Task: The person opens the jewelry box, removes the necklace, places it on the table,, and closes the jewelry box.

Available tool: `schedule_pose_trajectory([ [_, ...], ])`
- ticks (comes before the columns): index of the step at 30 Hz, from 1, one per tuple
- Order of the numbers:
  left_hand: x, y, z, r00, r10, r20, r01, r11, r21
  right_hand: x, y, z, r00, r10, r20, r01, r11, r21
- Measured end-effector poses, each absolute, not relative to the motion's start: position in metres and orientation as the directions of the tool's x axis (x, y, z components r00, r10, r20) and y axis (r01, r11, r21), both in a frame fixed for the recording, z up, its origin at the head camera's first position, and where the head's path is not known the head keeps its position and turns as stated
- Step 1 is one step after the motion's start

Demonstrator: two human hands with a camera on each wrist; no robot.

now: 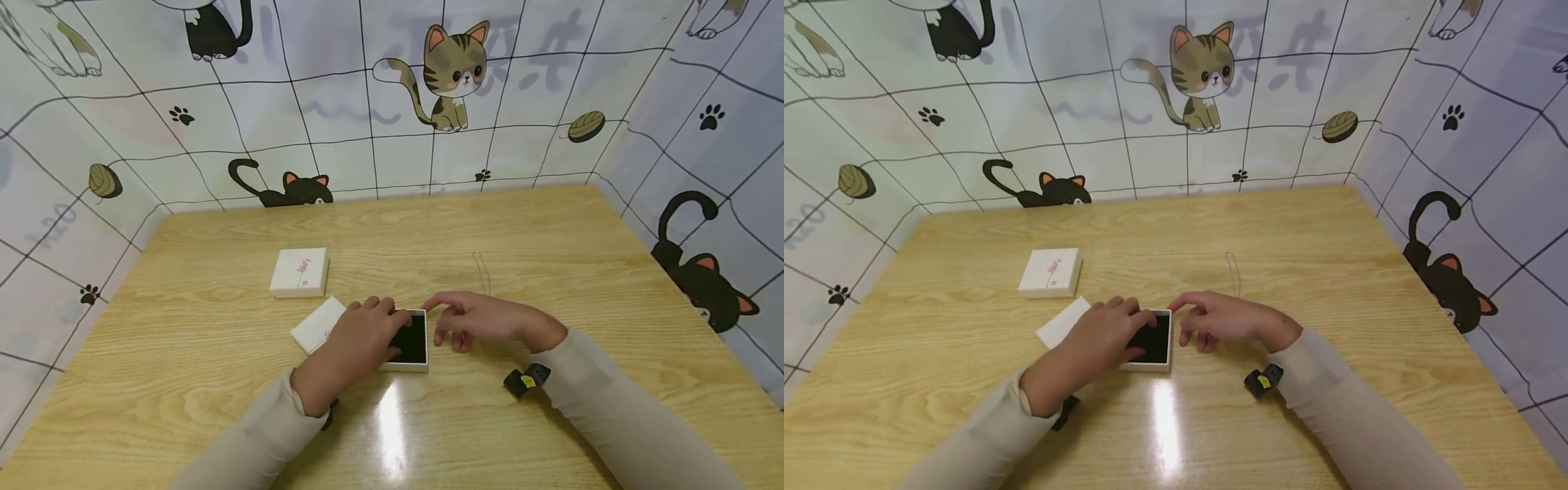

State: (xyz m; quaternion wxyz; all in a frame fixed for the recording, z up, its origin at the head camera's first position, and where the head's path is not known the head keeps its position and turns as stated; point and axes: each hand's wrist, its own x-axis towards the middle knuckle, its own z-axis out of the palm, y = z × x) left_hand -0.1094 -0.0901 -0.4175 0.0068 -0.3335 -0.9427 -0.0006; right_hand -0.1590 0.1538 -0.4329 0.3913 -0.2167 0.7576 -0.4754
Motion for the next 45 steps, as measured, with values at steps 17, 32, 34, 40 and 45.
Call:
schedule_pose_trajectory([
  [17, -0.107, -0.104, -0.403, -0.780, 0.618, 0.095, 0.625, 0.777, 0.077, -0.159, 0.156, -0.433, -0.588, -0.703, -0.401, 0.088, 0.437, -0.895],
  [32, -0.106, -0.182, -0.387, -0.851, 0.523, 0.051, 0.525, 0.850, 0.053, -0.157, 0.159, -0.435, -0.599, -0.705, -0.379, 0.074, 0.423, -0.903],
  [34, -0.106, -0.186, -0.389, -0.838, 0.545, 0.041, 0.546, 0.835, 0.071, -0.157, 0.159, -0.434, -0.601, -0.703, -0.379, 0.073, 0.425, -0.902],
  [40, -0.103, -0.191, -0.394, -0.792, 0.609, -0.039, 0.598, 0.788, 0.145, -0.159, 0.160, -0.434, -0.603, -0.701, -0.381, 0.076, 0.425, -0.902],
  [45, -0.100, -0.190, -0.396, -0.759, 0.639, -0.130, 0.618, 0.768, 0.168, -0.159, 0.159, -0.436, -0.594, -0.706, -0.386, 0.096, 0.414, -0.905],
])
